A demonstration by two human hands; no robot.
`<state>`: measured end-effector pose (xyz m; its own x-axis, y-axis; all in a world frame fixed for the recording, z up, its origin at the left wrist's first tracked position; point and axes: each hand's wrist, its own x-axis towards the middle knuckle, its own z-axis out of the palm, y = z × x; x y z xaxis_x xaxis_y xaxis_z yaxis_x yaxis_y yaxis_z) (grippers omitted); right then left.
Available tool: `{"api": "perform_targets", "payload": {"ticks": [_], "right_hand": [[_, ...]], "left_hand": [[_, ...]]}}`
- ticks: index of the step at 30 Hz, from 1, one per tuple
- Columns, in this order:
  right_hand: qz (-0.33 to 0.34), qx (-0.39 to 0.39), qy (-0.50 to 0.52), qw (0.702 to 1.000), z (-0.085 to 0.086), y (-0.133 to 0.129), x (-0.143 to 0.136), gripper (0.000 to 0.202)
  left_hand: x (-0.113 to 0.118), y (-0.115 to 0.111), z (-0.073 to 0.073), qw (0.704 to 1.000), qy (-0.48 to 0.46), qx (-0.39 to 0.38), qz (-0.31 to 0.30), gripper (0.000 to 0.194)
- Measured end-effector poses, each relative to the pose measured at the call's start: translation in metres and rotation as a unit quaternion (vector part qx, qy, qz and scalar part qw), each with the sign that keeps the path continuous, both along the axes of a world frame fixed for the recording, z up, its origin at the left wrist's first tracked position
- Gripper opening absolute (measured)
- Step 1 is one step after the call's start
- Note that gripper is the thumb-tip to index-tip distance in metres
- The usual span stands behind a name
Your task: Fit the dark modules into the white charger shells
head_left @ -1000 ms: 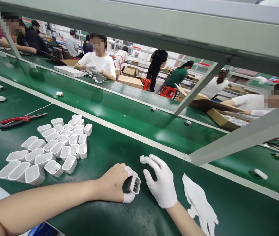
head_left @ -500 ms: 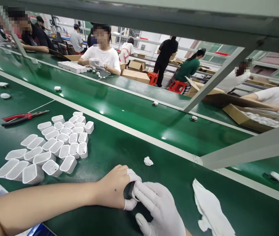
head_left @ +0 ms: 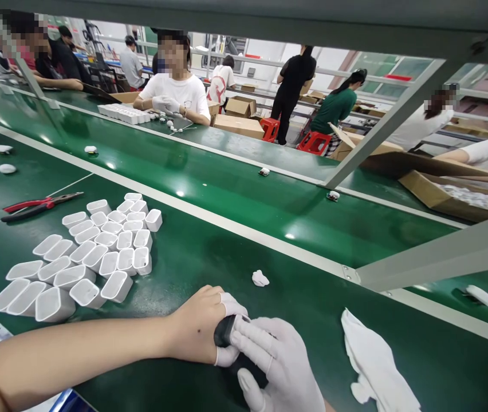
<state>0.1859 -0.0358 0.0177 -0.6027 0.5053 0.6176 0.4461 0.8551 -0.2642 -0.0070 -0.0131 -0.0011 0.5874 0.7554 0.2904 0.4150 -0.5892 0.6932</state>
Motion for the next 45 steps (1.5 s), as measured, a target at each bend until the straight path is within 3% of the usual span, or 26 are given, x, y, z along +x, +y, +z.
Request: {"api": "perform_targets", "payload": {"ticks": [4,8,10,14,19,25,33,36,39,45], "right_hand": [[-0.021,0.0,-0.042,0.999,0.001,-0.002,-0.005,0.019],[-0.014,-0.092,0.062,0.994,-0.001,-0.002,0.001,0.026],[-0.044,-0.121,0.098,0.987,-0.004,-0.002,0.004,0.029],[-0.096,-0.076,0.063,0.99,-0.01,-0.001,0.001,0.029],[-0.062,-0.034,0.071,0.995,-0.01,0.0,-0.007,0.013],[-0.011,-0.02,0.068,0.997,-0.008,0.0,-0.01,0.017],[-0.026,-0.076,0.111,0.991,-0.012,-0.006,-0.006,0.014],[-0.124,-0.131,0.149,0.972,-0.015,0.007,0.003,0.014],[-0.261,-0.118,0.154,0.946,-0.02,0.034,0.015,0.017],[-0.269,-0.117,0.052,0.955,-0.021,0.075,0.021,0.025]], "left_hand": [[0.0,0.0,-0.001,1.0,0.004,-0.001,-0.007,0.04],[0.0,0.0,-0.002,1.0,0.007,0.002,0.002,0.041],[0.0,0.0,-0.002,1.0,0.014,0.002,0.001,0.04],[0.001,0.001,-0.002,0.999,0.039,-0.009,-0.007,0.032],[-0.001,0.003,-0.005,0.999,0.035,-0.02,-0.012,0.039],[-0.002,0.004,-0.007,0.999,0.016,-0.023,-0.022,0.045],[0.0,0.003,-0.004,1.0,0.014,-0.01,-0.008,0.044],[0.0,0.002,-0.001,1.0,0.01,-0.016,-0.006,0.039],[-0.001,0.001,-0.001,1.0,0.011,-0.024,-0.009,0.039],[-0.002,0.002,-0.001,0.999,0.017,-0.027,-0.009,0.04]]}}
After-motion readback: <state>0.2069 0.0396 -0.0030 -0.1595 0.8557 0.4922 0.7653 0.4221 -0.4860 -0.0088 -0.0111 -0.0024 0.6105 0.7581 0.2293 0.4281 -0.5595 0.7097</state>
